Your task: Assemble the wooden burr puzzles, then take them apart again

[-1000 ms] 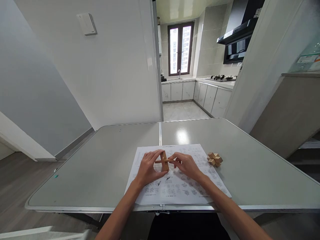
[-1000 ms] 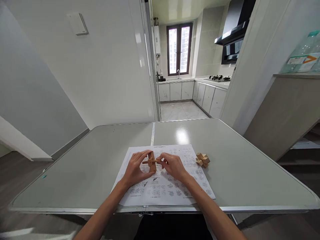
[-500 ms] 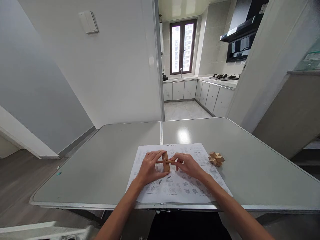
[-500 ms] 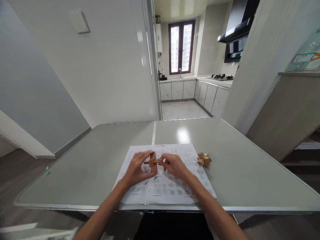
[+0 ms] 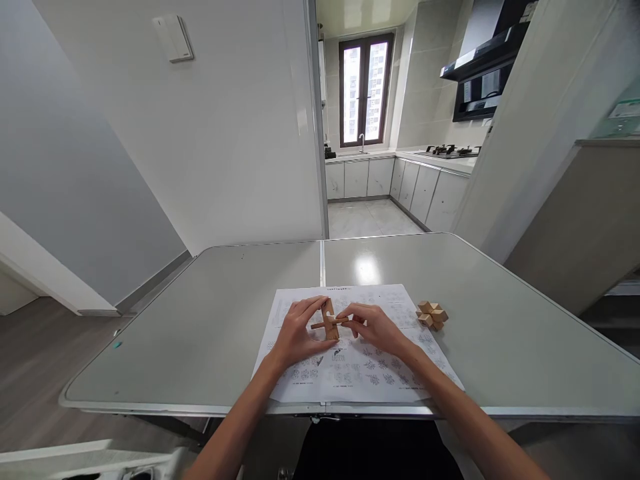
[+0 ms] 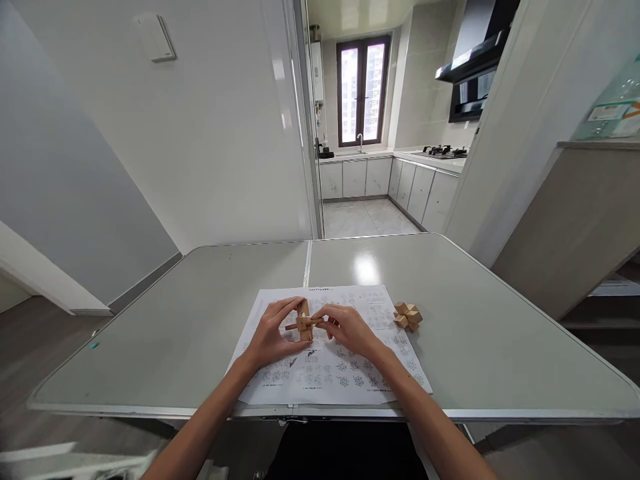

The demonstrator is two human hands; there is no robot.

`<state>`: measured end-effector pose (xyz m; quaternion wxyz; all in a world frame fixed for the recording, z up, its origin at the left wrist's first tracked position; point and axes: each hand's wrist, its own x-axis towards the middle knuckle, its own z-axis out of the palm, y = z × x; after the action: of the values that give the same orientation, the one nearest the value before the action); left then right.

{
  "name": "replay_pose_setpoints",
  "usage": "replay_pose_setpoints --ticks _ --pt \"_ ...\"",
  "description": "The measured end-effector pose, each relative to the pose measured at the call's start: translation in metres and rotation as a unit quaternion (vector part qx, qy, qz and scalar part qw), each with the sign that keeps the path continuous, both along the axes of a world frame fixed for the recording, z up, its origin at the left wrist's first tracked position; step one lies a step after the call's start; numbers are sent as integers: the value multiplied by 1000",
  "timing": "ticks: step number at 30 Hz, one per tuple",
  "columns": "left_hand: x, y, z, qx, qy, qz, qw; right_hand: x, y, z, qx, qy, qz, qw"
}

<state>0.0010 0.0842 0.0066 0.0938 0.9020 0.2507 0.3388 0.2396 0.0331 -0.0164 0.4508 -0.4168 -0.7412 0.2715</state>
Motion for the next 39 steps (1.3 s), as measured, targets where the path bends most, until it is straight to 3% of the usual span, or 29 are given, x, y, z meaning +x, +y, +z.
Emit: replay_pose_setpoints --ticks 10,22,28,33,39 --pt "-1 1 -1 35 -7 8 999 -2 0 -2 -29 0 -12 1000" --pt "8 -6 -4 113 11 -7 994 -16 -4 -2 -98 57 53 992" --pt "5 -4 -4 108 4 26 994 -13 -1 -5 -61 56 -2 997" --pt "1 0 -4 101 -24 99 990 -5 8 -12 -36 61 -69 995" --pt "1 1 -6 97 -47 146 983 -3 10 -21 -9 -21 -137 990"
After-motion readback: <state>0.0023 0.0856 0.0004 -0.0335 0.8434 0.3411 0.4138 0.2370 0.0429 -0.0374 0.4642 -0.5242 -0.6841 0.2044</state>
